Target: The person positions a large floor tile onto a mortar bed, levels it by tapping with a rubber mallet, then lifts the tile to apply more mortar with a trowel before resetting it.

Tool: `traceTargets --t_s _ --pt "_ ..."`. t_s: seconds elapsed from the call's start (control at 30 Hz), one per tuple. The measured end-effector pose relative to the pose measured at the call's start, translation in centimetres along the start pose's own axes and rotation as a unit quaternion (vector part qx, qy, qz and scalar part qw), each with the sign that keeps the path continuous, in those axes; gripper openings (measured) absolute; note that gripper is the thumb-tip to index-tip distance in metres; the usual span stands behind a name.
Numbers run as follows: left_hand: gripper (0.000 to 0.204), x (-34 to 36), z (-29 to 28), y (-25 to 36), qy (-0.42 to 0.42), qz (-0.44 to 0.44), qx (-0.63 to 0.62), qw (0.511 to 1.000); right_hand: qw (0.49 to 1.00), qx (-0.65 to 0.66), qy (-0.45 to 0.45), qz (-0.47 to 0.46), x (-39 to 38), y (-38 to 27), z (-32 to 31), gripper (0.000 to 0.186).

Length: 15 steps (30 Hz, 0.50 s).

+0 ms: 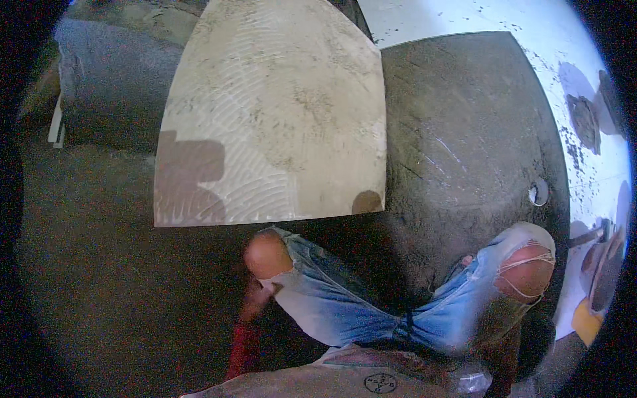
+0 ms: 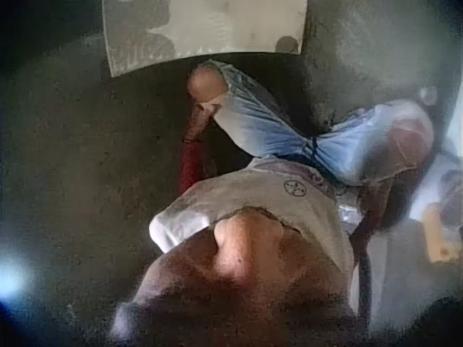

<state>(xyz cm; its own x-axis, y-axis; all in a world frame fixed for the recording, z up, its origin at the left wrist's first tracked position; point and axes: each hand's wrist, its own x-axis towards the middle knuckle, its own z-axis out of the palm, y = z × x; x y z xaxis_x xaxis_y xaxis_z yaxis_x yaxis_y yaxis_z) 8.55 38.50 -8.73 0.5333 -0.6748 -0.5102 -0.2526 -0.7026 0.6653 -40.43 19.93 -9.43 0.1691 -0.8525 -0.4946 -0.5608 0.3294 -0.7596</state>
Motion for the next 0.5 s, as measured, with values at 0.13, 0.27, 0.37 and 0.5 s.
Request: traceTargets --t_s 0.13,0.27,0.37,0.5 --pt "0.073 -1.6 -1.9 -3.8 0.051 -0.030 -0.017 0.998 0.999 0.023 0.013 -0.017 0.3 1.6 0.8 0.104" --pt "0.077 -1.2 -1.0 -6.5 0.121 -0.043 -0.068 0.989 0.996 0.052 0.061 -0.027 -1.1 3.5 1.3 0.105" --pt "0.080 -1.3 -0.4 -5.2 0.127 -0.043 -0.073 0.988 0.991 0.066 0.107 -0.039 -2.3 4.7 2.1 0.106" --pt "0.083 -3.8 1.3 -1.5 0.120 -0.078 -0.091 0.985 0.986 0.066 0.142 -0.064 -2.6 4.6 4.5 0.108"
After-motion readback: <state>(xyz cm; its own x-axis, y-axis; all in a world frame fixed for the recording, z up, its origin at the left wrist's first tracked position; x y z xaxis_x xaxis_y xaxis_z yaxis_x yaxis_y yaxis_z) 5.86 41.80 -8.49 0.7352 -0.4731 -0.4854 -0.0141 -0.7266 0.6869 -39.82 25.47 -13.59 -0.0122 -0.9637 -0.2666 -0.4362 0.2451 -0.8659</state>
